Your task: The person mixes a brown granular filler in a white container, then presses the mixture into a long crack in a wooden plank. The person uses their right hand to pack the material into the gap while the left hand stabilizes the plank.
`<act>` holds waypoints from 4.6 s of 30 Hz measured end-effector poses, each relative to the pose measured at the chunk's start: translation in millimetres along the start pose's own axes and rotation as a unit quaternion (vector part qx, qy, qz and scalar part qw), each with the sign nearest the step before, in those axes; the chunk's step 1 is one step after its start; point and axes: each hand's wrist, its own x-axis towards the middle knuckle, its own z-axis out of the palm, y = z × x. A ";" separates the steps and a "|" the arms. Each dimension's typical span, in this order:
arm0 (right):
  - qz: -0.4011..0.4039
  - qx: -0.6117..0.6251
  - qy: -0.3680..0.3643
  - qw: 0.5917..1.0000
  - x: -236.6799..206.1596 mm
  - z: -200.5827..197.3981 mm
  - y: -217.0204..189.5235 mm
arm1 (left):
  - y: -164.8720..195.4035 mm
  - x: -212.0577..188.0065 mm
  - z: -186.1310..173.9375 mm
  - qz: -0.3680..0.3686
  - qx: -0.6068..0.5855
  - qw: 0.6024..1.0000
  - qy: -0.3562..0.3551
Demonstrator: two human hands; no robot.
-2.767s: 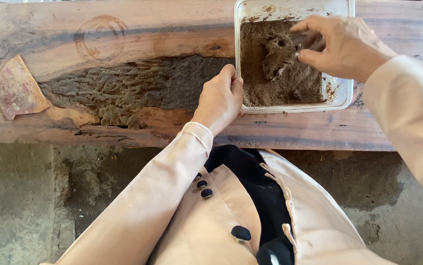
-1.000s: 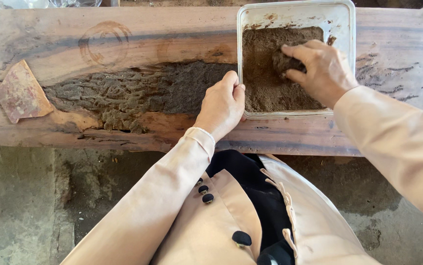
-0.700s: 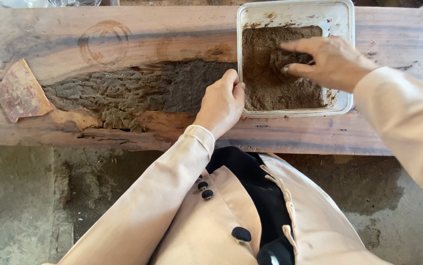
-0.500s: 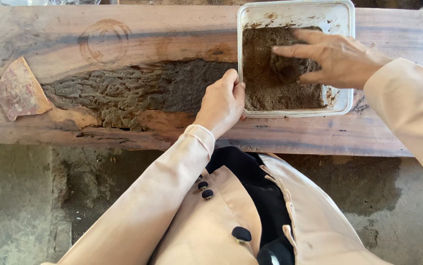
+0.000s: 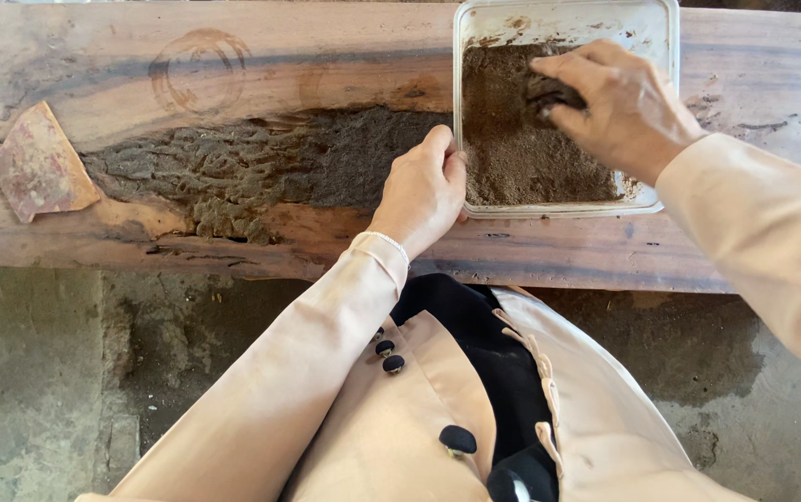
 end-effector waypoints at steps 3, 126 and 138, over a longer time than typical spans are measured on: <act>-0.036 -0.136 0.015 0.990 -14.7 4.5 -17.9 | 4.6 -1.8 -2.4 0.011 0.004 1.000 0.002; -0.028 -0.037 0.049 0.998 -41.8 29.3 1.2 | -3.6 -6.6 11.2 0.010 -0.013 1.000 0.006; 0.113 0.048 -0.022 0.992 -7.0 4.8 6.1 | 5.5 -7.3 6.4 0.007 -0.021 1.000 -0.003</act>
